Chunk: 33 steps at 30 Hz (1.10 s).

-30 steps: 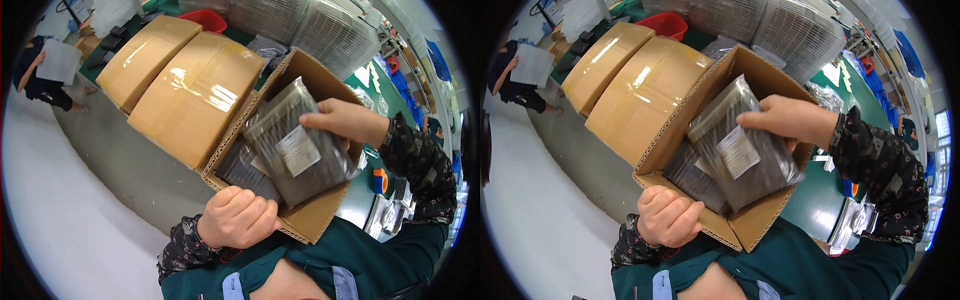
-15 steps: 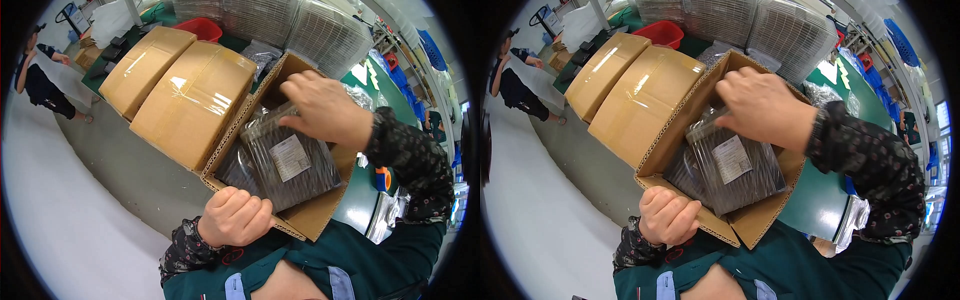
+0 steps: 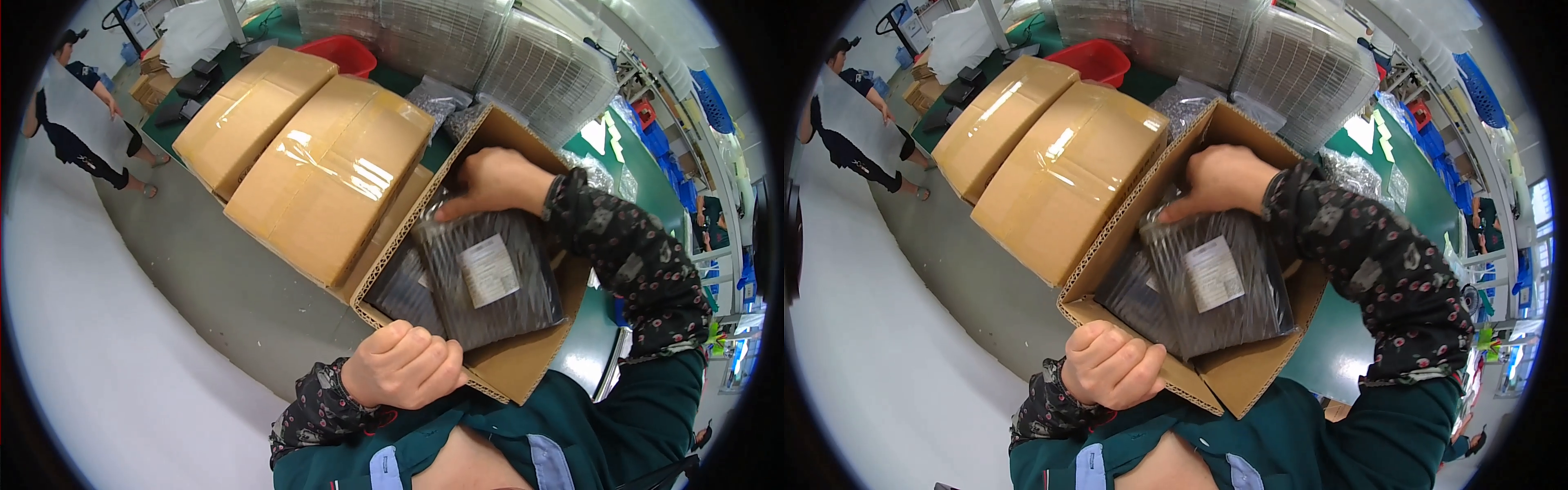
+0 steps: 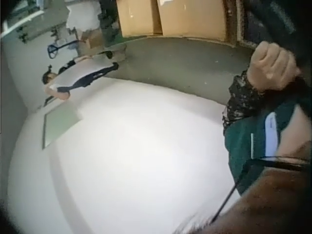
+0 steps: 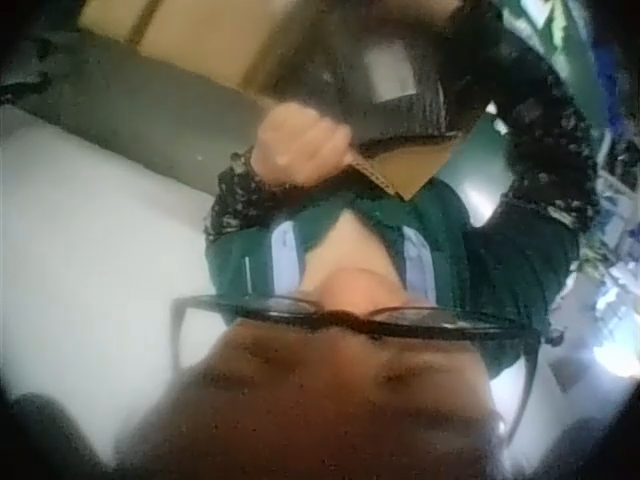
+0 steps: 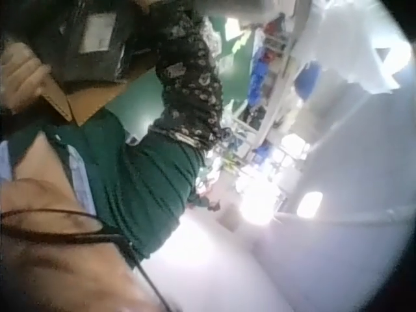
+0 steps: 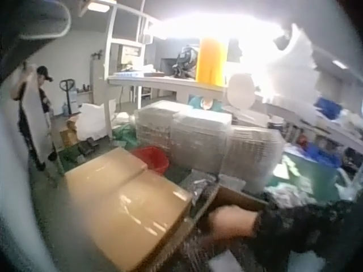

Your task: Packing bagged metal components into a cardboard box and cutting foam cushioning.

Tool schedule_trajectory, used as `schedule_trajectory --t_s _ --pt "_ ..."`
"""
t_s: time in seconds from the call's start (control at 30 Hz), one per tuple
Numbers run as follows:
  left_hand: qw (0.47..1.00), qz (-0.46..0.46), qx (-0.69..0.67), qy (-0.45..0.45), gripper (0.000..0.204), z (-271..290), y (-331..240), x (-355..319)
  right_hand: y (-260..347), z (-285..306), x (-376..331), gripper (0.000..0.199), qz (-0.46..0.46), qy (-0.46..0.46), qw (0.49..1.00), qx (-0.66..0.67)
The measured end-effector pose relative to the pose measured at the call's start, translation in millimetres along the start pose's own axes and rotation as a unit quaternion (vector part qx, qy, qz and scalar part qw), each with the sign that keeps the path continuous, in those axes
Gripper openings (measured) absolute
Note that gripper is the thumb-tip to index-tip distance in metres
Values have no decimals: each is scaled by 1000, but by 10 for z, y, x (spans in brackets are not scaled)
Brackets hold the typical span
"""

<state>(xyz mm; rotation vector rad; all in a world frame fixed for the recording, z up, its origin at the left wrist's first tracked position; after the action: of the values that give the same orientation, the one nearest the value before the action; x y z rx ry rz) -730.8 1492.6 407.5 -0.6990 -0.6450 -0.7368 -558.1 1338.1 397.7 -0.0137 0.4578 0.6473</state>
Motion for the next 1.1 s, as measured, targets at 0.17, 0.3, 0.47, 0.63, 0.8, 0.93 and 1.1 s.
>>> schedule_trajectory --t_s 0.17,0.3,0.47,0.63,0.8,0.93,1.1 --pt "1000 5 -24 3 15 -11 -3 31 -345 62 -123 72 -114 -6 992 49" --pt "999 6 -26 -24 17 -15 31 16 -359 33 -99 77 -145 8 986 84" --pt "998 15 -41 -40 16 -8 106 -21 -248 -19 -103 75 -162 101 977 99" --pt "999 12 -39 -33 17 -7 72 -64 -22 -314 -416 75 -252 41 928 271" --pt "999 17 -37 -21 17 9 72 -28 -46 -322 -402 66 -133 34 985 102" --pt "1000 5 -17 -13 20 -14 38 -14 175 -1 -473 36 -19 -69 996 -50" --pt "1000 -9 -4 -11 31 -13 61 -152 454 492 -834 22 138 -353 923 -72"
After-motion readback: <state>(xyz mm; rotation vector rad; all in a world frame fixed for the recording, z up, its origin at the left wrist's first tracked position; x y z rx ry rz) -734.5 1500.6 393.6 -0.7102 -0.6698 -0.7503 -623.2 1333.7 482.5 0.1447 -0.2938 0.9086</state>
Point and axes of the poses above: each hand's wrist, its own x-axis towards the middle knuckle, its own z-axis out of the back of the hand, y = z × x, the point moved 4 cm from there along x, towards the middle knuckle, and after that the axes turned 13 degrees about z, right-handed, at the moved point
